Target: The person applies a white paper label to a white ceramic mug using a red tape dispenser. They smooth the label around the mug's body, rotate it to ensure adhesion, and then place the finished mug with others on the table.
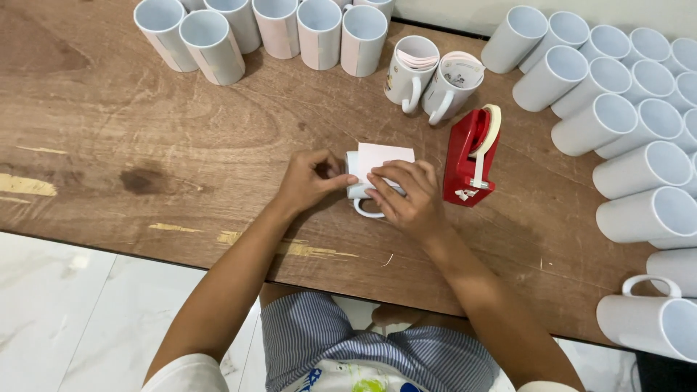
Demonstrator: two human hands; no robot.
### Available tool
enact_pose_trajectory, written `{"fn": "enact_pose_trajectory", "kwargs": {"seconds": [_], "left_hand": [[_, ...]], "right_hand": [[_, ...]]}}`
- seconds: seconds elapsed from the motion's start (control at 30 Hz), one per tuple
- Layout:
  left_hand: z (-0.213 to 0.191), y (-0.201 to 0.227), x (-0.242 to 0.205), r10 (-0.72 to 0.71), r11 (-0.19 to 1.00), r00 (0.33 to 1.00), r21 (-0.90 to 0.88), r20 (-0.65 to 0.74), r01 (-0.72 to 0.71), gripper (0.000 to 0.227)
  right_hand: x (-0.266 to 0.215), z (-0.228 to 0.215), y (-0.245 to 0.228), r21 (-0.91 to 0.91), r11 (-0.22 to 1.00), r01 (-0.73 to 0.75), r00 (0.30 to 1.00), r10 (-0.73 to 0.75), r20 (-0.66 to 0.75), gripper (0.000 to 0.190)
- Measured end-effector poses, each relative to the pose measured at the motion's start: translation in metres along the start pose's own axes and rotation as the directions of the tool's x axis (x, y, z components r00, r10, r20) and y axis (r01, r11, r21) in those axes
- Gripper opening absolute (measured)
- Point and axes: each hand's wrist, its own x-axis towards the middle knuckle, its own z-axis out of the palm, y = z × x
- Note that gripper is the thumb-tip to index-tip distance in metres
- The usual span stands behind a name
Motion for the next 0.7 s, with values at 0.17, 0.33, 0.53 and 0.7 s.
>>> {"fn": "enact_pose_trajectory", "kwargs": {"seconds": [0.17,0.33,0.53,0.7], "left_hand": [[-0.006,0.023,0.013,0.167,0.979,0.986,0.114,0.001,-0.167,0.056],[0.0,0.033,0.01,0.192,0.98,0.958,0.015,0.212,-0.2,0.047],[0.007,0.019,0.0,0.201,0.978,0.974,0.038,0.105,-0.206,0.047],[0.008,0.025,0.002,0.231,0.965,0.965,0.1,0.121,-0.243,0.048]], "right_hand": [[0.002,-0.003,-0.001,0.078,0.997,0.027,1.0,-0.028,0.013,0.012],[-0.003,-0.006,0.002,0.182,0.983,0.011,1.0,-0.014,0.02,0.007],[0.002,-0.027,0.015,0.298,0.919,-0.258,0.965,0.235,0.114,0.026],[0.001,-0.031,0.019,0.326,0.839,-0.435,0.889,0.343,0.305,0.04]]}}
